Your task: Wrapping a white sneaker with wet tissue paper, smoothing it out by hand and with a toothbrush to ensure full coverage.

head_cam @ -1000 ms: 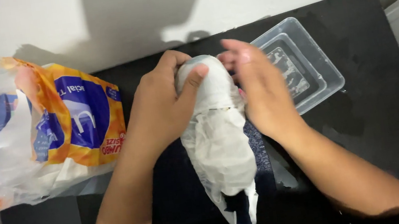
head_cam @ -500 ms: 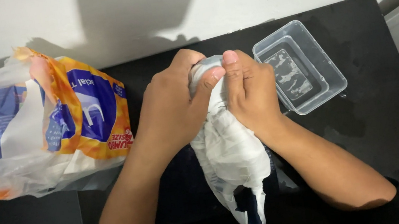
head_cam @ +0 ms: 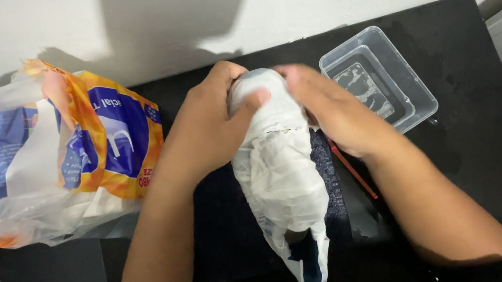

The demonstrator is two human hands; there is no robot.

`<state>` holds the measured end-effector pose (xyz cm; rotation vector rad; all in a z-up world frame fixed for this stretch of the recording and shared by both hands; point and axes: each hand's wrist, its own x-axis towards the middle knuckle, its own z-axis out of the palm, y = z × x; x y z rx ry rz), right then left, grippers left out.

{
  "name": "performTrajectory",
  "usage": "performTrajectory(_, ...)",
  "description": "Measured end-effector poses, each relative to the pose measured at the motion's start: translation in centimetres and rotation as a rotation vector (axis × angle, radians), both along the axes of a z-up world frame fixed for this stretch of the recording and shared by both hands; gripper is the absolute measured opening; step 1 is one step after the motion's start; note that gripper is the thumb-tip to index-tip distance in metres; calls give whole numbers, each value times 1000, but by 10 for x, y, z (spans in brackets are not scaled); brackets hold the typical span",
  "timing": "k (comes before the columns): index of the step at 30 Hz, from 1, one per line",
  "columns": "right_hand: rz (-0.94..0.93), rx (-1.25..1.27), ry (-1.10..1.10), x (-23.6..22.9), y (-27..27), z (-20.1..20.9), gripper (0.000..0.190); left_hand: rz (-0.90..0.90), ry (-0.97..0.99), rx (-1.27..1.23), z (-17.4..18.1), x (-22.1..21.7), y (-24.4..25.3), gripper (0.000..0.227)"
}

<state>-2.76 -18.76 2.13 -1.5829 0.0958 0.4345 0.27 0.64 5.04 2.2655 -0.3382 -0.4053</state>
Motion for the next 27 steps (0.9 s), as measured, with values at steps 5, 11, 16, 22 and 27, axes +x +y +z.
performTrajectory(5,228,21,-104,-6,-11,-10,47,-114,64,70,1,2,4,48)
performTrajectory(11,120,126,-257,-8,-4,-26,40,-189,102,80,1,5,9,71)
performTrajectory(16,70,70,-238,-8,0,-28,32,-154,120,101,-9,8,7,75)
performTrajectory(22,-44,225,-107,-16,16,-34,66,-61,35,158,-20,16,8,63)
performTrajectory(27,-65,339,-90,-10,9,-65,64,5,-50,305,-82,38,11,60)
